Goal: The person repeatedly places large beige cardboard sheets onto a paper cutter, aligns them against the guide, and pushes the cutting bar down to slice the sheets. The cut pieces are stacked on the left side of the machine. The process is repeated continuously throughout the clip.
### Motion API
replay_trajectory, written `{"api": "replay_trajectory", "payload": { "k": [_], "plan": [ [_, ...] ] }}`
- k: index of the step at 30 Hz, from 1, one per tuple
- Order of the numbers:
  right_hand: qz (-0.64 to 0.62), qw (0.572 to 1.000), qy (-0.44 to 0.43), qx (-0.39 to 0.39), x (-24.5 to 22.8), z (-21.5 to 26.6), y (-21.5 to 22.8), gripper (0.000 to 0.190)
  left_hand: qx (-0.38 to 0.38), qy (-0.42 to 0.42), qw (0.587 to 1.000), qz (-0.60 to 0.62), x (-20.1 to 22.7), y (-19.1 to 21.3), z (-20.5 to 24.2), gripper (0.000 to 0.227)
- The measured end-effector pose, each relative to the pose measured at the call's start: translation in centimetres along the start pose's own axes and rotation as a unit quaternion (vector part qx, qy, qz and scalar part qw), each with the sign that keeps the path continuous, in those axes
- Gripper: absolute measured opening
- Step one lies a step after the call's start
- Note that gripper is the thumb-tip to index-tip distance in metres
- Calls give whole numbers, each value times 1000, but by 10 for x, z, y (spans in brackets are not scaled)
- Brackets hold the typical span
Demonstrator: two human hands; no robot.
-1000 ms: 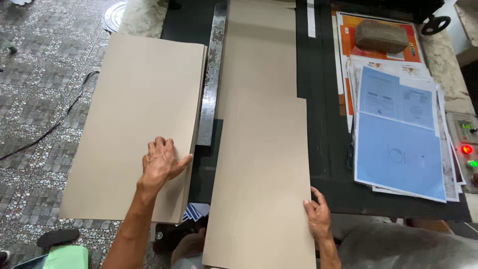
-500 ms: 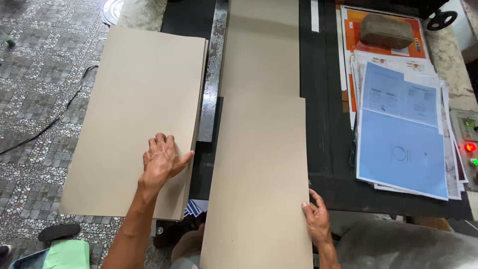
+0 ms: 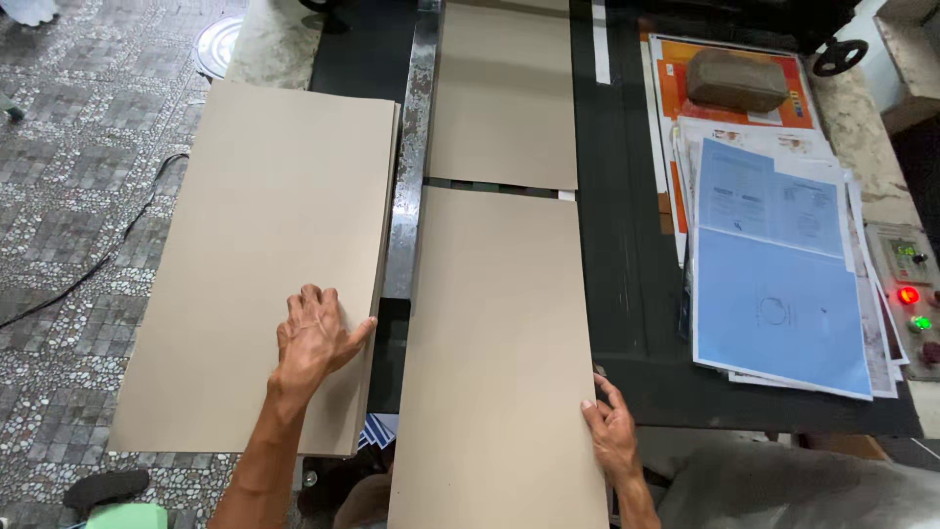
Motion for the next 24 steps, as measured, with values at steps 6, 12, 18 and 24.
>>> {"api": "replay_trajectory", "payload": {
  "k": [6, 12, 18, 24],
  "plan": [
    [60, 994, 84, -30, 1, -48, 2, 61, 27, -2, 999, -21, -1, -6, -2, 76],
    [90, 995, 39, -10, -47, -60, -24, 57, 42, 2, 999, 7, -3, -10, -4, 74],
    [152, 986, 59, 16, -63, -99, -28, 57, 6, 11, 1000, 9, -4, -16, -7, 74],
    [117, 990, 80, 5, -64, -152, -26, 56, 46, -5, 998, 34, -3, -3, -4, 64]
  ]
}}
Point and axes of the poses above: each hand's wrist, its own z-axis away from the middle knuckle, its own y-axis out of the back of the hand, x = y × z, the point moved 7 cm from there along -z, towards the middle knuckle, and after that the axes turned 2 degrees about -x, right-handed, at the moved point
